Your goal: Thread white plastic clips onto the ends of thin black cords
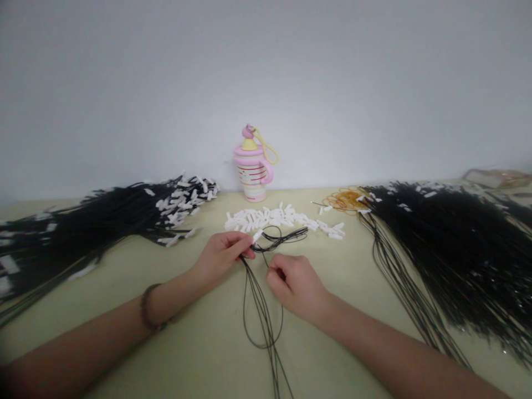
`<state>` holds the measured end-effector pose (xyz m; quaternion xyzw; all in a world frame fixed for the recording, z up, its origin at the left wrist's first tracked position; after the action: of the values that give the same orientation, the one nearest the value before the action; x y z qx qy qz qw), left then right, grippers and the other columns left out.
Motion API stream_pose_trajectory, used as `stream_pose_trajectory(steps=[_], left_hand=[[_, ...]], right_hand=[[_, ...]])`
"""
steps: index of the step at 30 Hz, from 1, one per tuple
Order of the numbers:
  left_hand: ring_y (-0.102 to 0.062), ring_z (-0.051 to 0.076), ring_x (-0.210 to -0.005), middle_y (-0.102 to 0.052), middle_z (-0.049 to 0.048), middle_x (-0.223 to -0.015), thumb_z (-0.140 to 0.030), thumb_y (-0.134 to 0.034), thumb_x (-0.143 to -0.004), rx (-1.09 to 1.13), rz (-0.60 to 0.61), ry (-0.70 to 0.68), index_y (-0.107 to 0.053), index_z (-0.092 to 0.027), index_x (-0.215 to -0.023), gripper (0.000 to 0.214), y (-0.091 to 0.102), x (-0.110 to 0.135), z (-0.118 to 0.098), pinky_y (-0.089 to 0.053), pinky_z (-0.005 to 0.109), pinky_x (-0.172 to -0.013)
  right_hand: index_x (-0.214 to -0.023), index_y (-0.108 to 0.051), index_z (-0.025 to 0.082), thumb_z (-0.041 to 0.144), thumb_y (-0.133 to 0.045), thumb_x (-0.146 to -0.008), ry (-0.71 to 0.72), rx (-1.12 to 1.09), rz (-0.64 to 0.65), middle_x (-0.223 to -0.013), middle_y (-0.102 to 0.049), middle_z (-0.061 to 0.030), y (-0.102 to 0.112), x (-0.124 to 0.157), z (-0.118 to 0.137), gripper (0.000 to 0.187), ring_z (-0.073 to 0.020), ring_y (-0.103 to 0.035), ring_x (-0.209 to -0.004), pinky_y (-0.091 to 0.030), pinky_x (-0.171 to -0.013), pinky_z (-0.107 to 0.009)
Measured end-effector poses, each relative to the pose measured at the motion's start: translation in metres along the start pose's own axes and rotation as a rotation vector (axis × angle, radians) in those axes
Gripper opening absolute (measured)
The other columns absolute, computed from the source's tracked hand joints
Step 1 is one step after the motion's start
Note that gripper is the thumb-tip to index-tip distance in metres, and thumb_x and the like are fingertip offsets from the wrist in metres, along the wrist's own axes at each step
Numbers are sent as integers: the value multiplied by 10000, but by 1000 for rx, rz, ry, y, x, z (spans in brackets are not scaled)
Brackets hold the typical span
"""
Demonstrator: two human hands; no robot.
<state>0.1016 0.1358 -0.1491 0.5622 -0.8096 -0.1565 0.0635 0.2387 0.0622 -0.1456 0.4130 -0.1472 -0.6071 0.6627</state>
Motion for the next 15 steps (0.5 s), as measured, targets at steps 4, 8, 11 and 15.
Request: stream_pose_trajectory(steps=[4,8,11,15], left_hand=[[-518,87,-564,-643,8,-629,-394,-492,-747,-9,7,-3,-618,-144,-727,280,0,1,-1,-349,174,-535],[-523,89,-561,-643,7,-624,-391,-490,-748,-10,13,-5,-619,-144,-729,279,-1,0,0,-350,173,-529],[-520,85,-553,-641,4,-614,-388,-490,-748,-12,16,-15,-623,-145,-732,277,-2,0,-1,-350,172,-532],[-523,86,-557,-642,9,-623,-391,-488,-749,-16,31,-9,-622,-142,-735,284,-2,1,-3,-354,172,-537]], right_hand=[[-584,-423,126,151,-390,-739,8,5,11,-502,-383,44,-1,0,2,161,-17,-357,-482,-236,-482,-129],[-585,-424,124,143,-387,-741,29,7,20,-502,-386,44,-1,0,3,162,-16,-353,-481,-238,-487,-128],[-594,-430,124,140,-385,-744,44,10,33,-509,-393,42,-2,0,3,158,-18,-356,-487,-241,-494,-129],[-596,-423,125,142,-380,-749,40,10,29,-515,-398,41,-2,0,2,160,-21,-363,-493,-241,-495,-133]])
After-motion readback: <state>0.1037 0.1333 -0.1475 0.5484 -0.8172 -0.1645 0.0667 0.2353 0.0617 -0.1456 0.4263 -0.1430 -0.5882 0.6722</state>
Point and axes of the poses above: each hand's wrist, its own x-axis away from the middle knuckle, its own y-axis out of the back of the hand, z = x × y, the point moved 5 cm from there along -x, towards the middle knuckle
